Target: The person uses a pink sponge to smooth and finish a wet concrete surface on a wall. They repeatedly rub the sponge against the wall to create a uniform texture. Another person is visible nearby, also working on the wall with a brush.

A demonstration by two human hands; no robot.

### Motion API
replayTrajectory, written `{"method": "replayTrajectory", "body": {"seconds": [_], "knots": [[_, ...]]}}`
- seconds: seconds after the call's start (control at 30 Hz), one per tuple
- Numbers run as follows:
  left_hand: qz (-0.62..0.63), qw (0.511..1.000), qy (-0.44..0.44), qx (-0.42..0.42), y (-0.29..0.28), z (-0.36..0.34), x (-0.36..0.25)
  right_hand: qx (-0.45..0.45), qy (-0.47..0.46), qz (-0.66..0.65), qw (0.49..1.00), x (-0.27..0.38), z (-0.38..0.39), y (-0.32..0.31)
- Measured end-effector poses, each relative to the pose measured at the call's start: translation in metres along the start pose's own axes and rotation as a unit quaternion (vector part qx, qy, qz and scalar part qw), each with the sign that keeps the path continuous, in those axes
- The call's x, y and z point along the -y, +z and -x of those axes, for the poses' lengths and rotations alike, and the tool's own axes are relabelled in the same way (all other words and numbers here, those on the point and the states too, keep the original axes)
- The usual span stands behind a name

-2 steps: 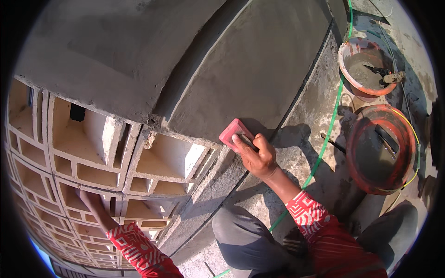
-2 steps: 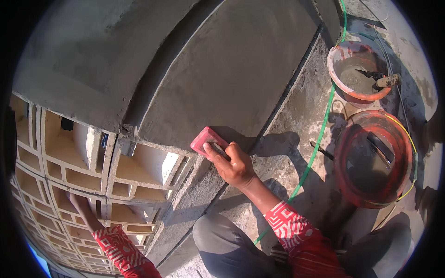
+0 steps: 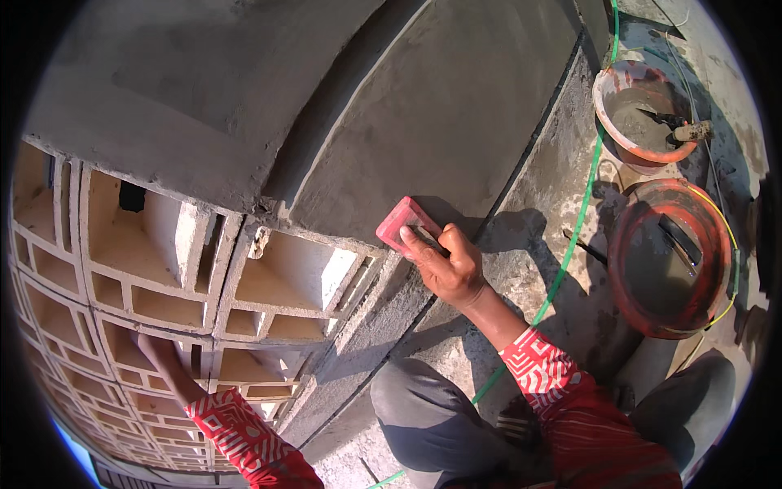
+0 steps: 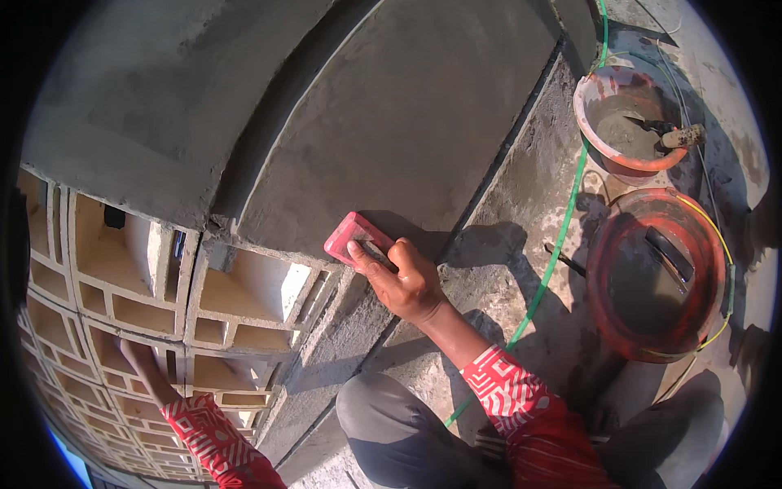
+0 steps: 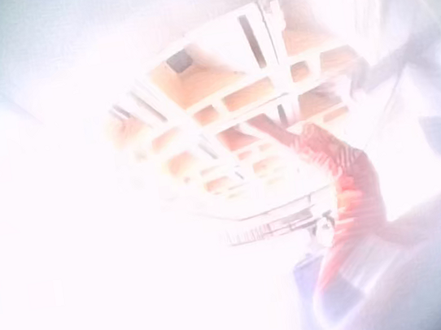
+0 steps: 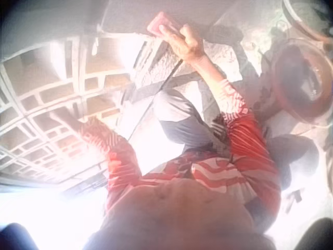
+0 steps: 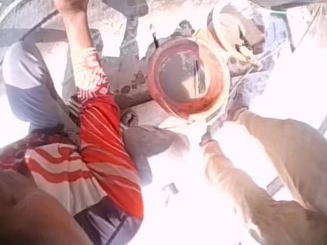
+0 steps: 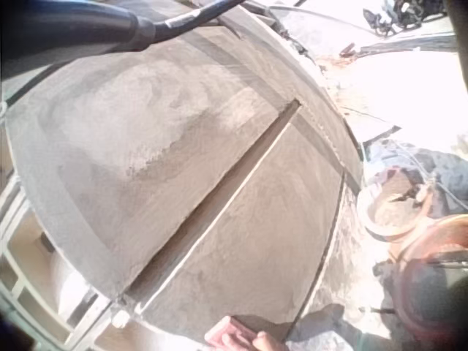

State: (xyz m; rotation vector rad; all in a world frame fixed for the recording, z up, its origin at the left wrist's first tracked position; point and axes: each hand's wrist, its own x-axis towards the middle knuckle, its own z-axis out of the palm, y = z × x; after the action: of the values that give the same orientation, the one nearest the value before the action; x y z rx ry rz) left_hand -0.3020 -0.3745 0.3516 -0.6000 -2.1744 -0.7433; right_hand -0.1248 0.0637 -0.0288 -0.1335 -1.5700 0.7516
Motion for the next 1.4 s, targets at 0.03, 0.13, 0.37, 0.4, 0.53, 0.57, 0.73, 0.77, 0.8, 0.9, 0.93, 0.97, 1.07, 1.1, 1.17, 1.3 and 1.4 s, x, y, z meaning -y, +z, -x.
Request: {"method": "replayTrajectory", "body": {"seconds": [0.03, 0.13, 0.37, 0.4, 0.53, 0.57, 0.73, 0.77, 0.8, 0.9, 0.93, 0.97, 1.07, 1.1, 1.17, 1.3, 1.4], "knots": [[-0.009, 1.0, 0.003, 0.012, -0.003, -0.001, 0.003, 0.005, 0.004, -0.009, 1.0, 0.002, 0.005, -0.001], [-0.058, 0.998, 0.033, 0.001, -0.011, -0.008, 0.011, 0.031, 0.017, -0.023, 0.999, 0.005, 0.048, 0.001], [-0.146, 0.986, 0.062, 0.053, -0.019, -0.008, 0.006, 0.025, -0.073, -0.02, 0.997, 0.019, -0.052, 0.004], [-0.196, 0.975, 0.074, 0.072, -0.025, -0.011, 0.008, 0.026, -0.069, -0.021, 0.997, 0.018, -0.04, 0.004], [-0.092, 0.993, 0.072, -0.022, 0.005, 0.0, -0.026, 0.018, 0.021, 0.001, 1.0, -0.015, 0.078, 0.004], [-0.115, 0.99, 0.081, -0.023, 0.007, 0.003, -0.032, 0.016, 0.018, -0.001, 1.0, -0.014, 0.068, 0.006], [0.027, 0.999, -0.031, -0.004, -0.003, 0.001, -0.009, 0.015, -0.002, -0.005, 1.0, 0.008, -0.016, -0.001], [-0.003, 1.0, -0.028, -0.002, -0.002, 0.001, -0.008, 0.016, -0.001, -0.004, 1.0, 0.009, -0.02, -0.003], [-0.034, 0.999, -0.024, 0.0, 0.001, 0.002, -0.006, 0.022, 0.005, -0.005, 1.0, 0.006, -0.001, -0.005], [-0.102, 0.994, 0.024, -0.014, -0.006, -0.005, -0.012, 0.021, 0.038, 0.018, 0.999, -0.004, 0.06, -0.002], [-0.084, 0.996, 0.028, -0.029, -0.007, -0.006, -0.025, 0.013, 0.051, 0.006, 0.999, 0.001, 0.056, -0.001], [-0.064, 0.997, 0.026, -0.033, 0.004, 0.0, -0.035, 0.008, 0.065, 0.003, 0.998, 0.009, 0.045, -0.004], [-0.068, 0.997, 0.026, -0.015, 0.003, 0.008, -0.027, -0.005, 0.004, 0.01, 1.0, 0.015, -0.021, -0.001], [-0.076, 0.997, 0.021, -0.002, 0.001, 0.007, -0.024, -0.006, 0.001, 0.009, 1.0, 0.01, -0.024, 0.001], [-0.085, 0.996, -0.028, 0.016, 0.007, 0.007, -0.026, -0.007, -0.012, 0.003, 1.0, 0.0, -0.004, 0.002], [-0.025, 0.999, 0.027, -0.032, 0.014, 0.011, -0.05, -0.016, 0.029, 0.027, 0.999, -0.022, 0.074, 0.008], [-0.043, 0.997, -0.027, -0.052, 0.024, 0.019, -0.065, -0.015, 0.015, 0.016, 1.0, 0.002, 0.016, -0.002]]}}
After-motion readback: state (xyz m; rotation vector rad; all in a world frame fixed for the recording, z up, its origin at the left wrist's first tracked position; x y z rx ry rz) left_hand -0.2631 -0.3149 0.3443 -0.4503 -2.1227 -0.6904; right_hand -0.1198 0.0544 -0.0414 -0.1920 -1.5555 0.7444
